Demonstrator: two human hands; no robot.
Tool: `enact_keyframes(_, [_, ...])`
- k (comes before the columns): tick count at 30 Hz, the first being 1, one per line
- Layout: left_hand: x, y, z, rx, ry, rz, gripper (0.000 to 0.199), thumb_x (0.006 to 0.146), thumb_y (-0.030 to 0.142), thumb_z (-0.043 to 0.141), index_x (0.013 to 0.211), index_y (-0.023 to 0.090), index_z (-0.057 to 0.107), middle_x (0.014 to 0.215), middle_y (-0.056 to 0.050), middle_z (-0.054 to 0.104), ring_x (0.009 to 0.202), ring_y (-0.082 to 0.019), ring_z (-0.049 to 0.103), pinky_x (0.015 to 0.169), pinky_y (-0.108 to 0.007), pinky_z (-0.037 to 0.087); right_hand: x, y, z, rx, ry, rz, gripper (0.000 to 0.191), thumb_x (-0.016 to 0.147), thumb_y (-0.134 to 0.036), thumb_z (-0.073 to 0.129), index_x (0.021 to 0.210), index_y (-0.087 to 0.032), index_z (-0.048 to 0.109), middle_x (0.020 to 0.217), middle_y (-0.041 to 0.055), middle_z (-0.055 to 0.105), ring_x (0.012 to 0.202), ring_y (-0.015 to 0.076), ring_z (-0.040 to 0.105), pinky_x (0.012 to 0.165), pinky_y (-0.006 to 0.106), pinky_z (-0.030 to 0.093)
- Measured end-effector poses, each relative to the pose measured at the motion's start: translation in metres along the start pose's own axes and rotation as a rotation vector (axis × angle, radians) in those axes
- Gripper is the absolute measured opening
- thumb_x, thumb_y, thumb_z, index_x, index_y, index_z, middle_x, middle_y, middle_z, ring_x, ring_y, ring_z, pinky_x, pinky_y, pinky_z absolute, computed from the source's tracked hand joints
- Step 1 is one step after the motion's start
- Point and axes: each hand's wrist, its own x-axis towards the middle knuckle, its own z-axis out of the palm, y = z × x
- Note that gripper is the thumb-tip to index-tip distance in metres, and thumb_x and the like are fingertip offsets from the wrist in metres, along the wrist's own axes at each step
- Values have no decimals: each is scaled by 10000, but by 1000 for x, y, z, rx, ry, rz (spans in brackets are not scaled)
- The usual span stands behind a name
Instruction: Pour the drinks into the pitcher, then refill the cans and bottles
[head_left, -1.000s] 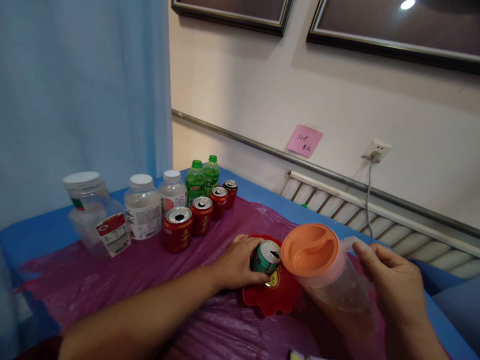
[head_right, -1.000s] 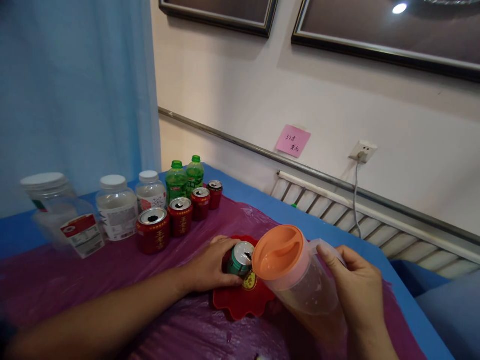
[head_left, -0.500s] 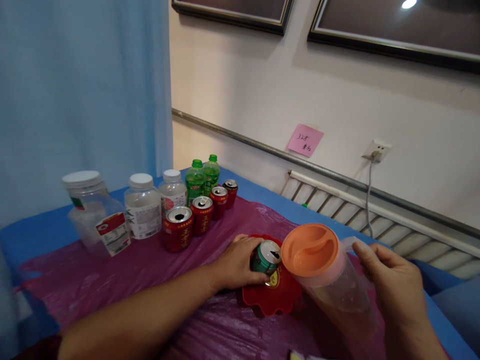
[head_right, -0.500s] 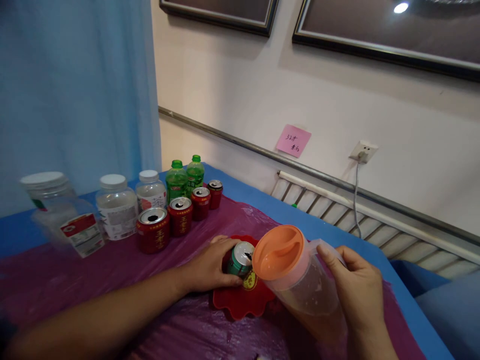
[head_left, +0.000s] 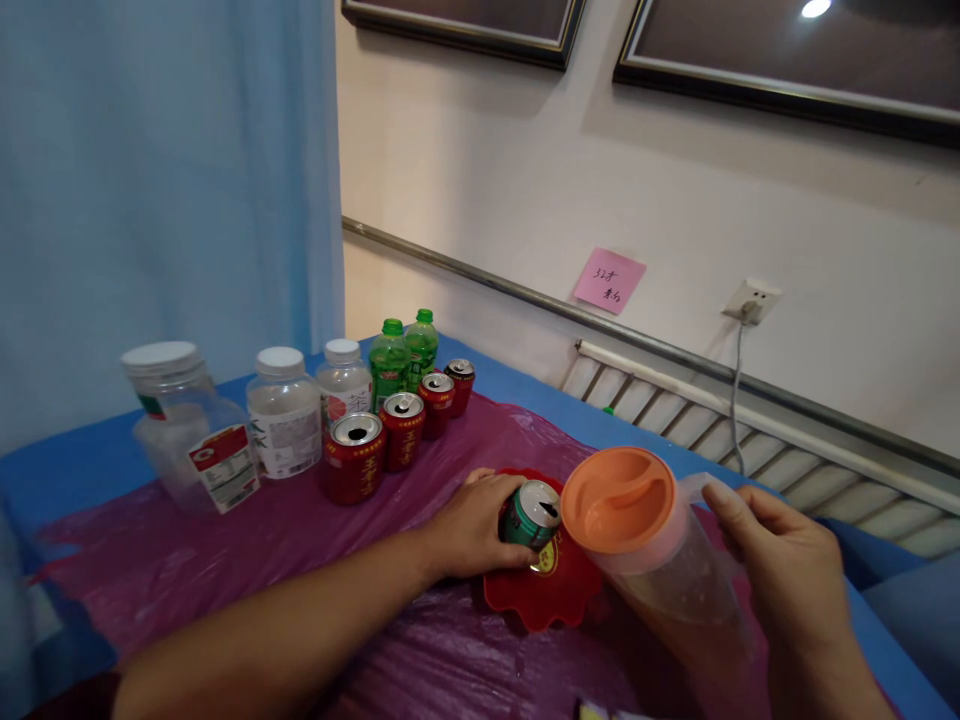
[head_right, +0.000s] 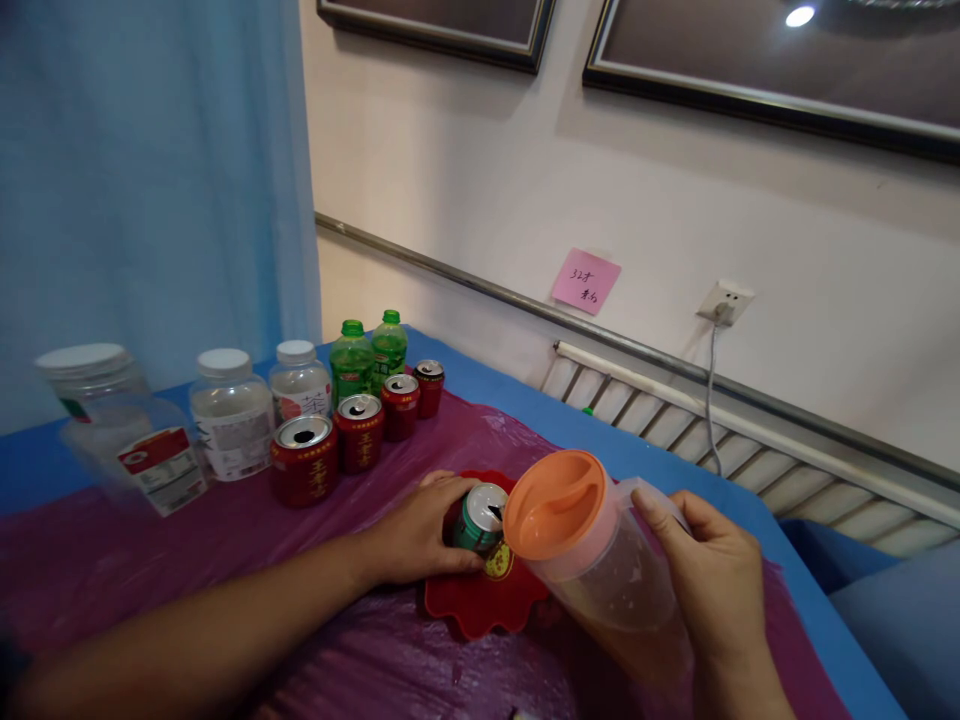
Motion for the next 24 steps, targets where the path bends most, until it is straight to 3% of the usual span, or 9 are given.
enact_keyframes(24, [0, -2, 0, -2, -8, 14, 649, 648, 404, 869, 1240, 293, 626, 1268, -25, 697, 1134, -294, 609, 1058, -434, 347, -1, -3, 1, 8, -4, -24, 533, 698, -618, 761, 526, -198, 483, 557, -51, 362, 535, 108, 326, 469, 234, 273])
